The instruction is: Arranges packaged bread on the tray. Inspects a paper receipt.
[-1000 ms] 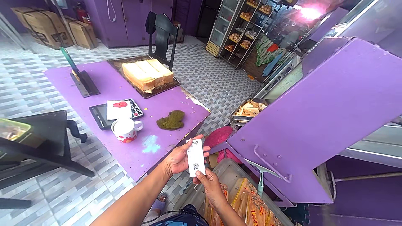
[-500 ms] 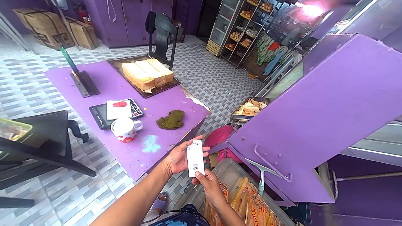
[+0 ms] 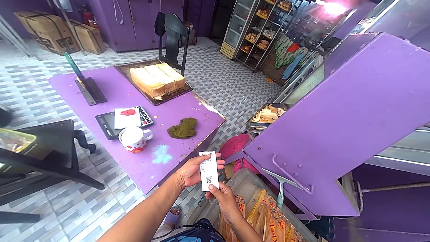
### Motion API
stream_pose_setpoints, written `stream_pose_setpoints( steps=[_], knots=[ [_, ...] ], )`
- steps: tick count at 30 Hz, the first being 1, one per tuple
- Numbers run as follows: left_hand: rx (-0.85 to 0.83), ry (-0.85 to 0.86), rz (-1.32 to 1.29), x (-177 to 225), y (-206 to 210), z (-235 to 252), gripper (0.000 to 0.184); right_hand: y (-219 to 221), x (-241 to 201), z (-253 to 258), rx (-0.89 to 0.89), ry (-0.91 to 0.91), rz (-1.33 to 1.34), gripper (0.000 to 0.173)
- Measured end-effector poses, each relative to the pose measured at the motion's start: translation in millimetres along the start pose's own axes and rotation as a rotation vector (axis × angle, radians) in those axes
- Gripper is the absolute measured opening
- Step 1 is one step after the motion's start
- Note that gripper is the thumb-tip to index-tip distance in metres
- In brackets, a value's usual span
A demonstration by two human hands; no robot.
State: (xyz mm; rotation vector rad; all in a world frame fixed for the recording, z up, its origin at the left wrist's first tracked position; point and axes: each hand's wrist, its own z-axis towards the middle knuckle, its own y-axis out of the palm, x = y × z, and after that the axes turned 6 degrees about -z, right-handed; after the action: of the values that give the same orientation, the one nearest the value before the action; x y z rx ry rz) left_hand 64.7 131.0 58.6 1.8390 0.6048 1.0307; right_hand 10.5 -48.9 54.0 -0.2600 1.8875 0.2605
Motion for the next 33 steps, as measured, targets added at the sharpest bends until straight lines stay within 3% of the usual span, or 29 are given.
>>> stream_pose_setpoints(
  steps=[33],
  knots=[
    [0.074,-0.006,-0.011,6.8,5.5,-5.4,0.046,1.2,0.9,0.9,-0.065,0.054,0.026,0.016]
  ],
)
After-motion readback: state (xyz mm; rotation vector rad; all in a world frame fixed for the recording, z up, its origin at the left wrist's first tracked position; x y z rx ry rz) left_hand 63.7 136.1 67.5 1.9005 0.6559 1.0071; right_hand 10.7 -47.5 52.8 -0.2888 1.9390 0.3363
